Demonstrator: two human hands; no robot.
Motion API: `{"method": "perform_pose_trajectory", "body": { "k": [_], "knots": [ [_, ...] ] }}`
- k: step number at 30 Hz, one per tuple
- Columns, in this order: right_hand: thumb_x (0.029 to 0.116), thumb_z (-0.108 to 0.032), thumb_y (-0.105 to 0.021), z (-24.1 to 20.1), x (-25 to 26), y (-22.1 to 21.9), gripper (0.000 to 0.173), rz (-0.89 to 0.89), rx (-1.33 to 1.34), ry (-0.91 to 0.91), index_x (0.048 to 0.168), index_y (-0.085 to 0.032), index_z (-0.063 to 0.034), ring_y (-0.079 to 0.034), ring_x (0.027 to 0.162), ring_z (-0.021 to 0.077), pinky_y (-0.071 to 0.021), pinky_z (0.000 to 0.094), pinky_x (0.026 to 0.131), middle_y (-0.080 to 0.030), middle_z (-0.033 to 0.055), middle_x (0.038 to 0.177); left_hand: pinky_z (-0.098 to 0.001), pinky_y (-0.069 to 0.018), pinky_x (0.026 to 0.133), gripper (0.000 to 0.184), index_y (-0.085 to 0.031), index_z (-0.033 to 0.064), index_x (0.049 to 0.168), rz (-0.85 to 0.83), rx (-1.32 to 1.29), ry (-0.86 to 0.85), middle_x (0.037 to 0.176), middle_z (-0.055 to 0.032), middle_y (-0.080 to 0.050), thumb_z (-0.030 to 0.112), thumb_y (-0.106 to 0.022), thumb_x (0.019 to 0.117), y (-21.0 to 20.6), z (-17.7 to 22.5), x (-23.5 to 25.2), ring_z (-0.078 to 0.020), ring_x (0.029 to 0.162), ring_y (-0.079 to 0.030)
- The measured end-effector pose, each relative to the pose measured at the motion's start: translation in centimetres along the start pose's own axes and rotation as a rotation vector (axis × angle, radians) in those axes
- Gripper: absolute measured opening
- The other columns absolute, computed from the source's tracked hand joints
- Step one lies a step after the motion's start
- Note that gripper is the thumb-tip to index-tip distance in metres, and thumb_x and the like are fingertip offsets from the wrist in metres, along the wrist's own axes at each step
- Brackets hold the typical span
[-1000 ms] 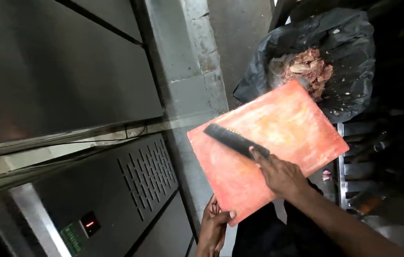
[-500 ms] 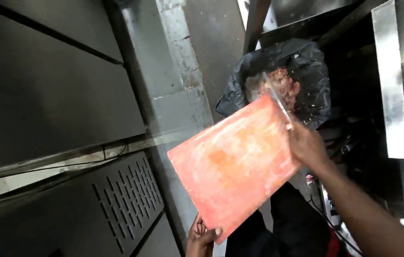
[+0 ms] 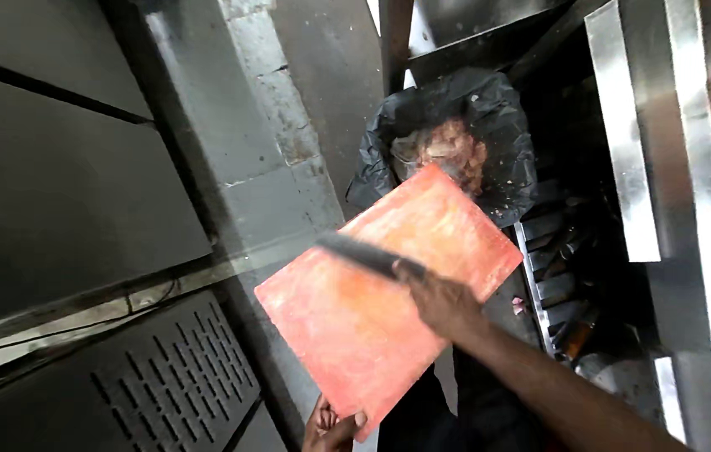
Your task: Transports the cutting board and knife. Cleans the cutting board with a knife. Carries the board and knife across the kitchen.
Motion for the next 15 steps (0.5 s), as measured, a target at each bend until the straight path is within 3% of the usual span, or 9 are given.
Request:
{"method": "perform_pose_trajectory", "body": {
  "k": [3, 6, 8, 10, 12, 13, 15],
  "knots": [
    [0.1083, -0.028, -0.043, 7.8, 3.7, 4.8, 0.052, 0.156, 0.005, -0.234, 0.16, -0.036, -0.0347, -0.069, 0.096, 0.0467, -0.0543, 0.0657, 0.078, -0.068, 0.0239, 0.122, -0.0362, -0.0632, 0.078, 0.057, -0.048, 0.0016, 0.125, -0.055, -0.019, -0.003, 0.098, -0.0065, -0.075, -0.022, -0.06, 0.0742, -0.1, -0.5, -0.1, -0.016, 0.087, -0.074],
    [0.1101, -0.032, -0.04, 13.2, 2.9, 8.8, 0.047, 0.249, 0.124, -0.443, 0.157, -0.042, -0.0302, -0.068, 0.106, 0.0468, -0.0512, 0.0682, 0.086, -0.071, 0.0245, 0.114, -0.0373, -0.0633, 0.077, 0.059, -0.048, 0.0002, 0.124, -0.072, -0.03, -0.007, 0.097, -0.0082, -0.074, -0.023, -0.063, 0.0711, 0.0, -1.6, 0.5, -0.0175, 0.086, -0.074],
    [0.1112, -0.034, -0.039, 14.9, 0.8, 9.0, 0.046, 0.327, 0.198, -0.43, 0.157, -0.043, -0.0306, -0.068, 0.102, 0.0469, -0.0512, 0.0686, 0.085, -0.072, 0.0241, 0.111, -0.0364, -0.0634, 0.076, 0.061, -0.047, -0.001, 0.123, -0.041, -0.009, 0.009, 0.096, -0.0085, -0.074, -0.023, -0.064, 0.0682, 0.2, -2.3, 0.9, -0.0172, 0.085, -0.074],
    [0.1112, -0.032, -0.041, 15.6, -1.0, 7.0, 0.047, 0.367, 0.228, -0.346, 0.158, -0.043, -0.0294, -0.069, 0.102, 0.0466, -0.0512, 0.07, 0.086, -0.072, 0.0222, 0.117, -0.0363, -0.0633, 0.075, 0.059, -0.047, -0.0007, 0.123, -0.035, -0.015, 0.021, 0.094, -0.0088, -0.073, -0.018, -0.067, 0.0694, 0.3, -2.7, 1.4, -0.0172, 0.083, -0.074],
    [0.1105, -0.03, -0.042, 16.2, -2.1, 3.4, 0.046, 0.409, 0.18, -0.248, 0.156, -0.047, -0.0268, -0.071, 0.099, 0.0444, -0.0532, 0.0692, 0.084, -0.072, 0.0191, 0.122, -0.0355, -0.0638, 0.072, 0.042, -0.051, 0.0023, 0.119, -0.026, -0.039, 0.041, 0.091, -0.0072, -0.074, -0.002, -0.067, 0.0799, 0.1, -2.5, 2.4, -0.0161, 0.08, -0.074],
    [0.1098, -0.03, -0.043, 16.4, -2.5, 1.6, 0.046, 0.435, 0.129, -0.214, 0.156, -0.047, -0.0272, -0.071, 0.093, 0.0429, -0.0544, 0.067, 0.079, -0.073, 0.0193, 0.114, -0.0369, -0.0641, 0.074, 0.035, -0.053, 0.003, 0.119, -0.024, -0.063, 0.059, 0.093, -0.0077, -0.075, 0.012, -0.065, 0.0872, 0.0, -2.5, 3.2, -0.0168, 0.082, -0.074],
    [0.1081, -0.03, -0.044, 16.3, -3.0, -0.6, 0.048, 0.484, 0.026, -0.168, 0.156, -0.048, -0.0283, -0.07, 0.081, 0.0407, -0.0546, 0.062, 0.065, -0.071, 0.0197, 0.106, -0.0376, -0.0645, 0.075, 0.034, -0.056, 0.0044, 0.119, -0.015, -0.07, 0.077, 0.093, -0.0072, -0.075, 0.032, -0.048, 0.1006, -0.9, -1.8, 4.8, -0.0166, 0.084, -0.075]
  ]
}}
Point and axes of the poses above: each hand's wrist, its own x-axis towards the middle knuckle, its own y-axis out of the back of the hand, z = x × y, the point moved 5 cm from there along x, towards the middle knuckle
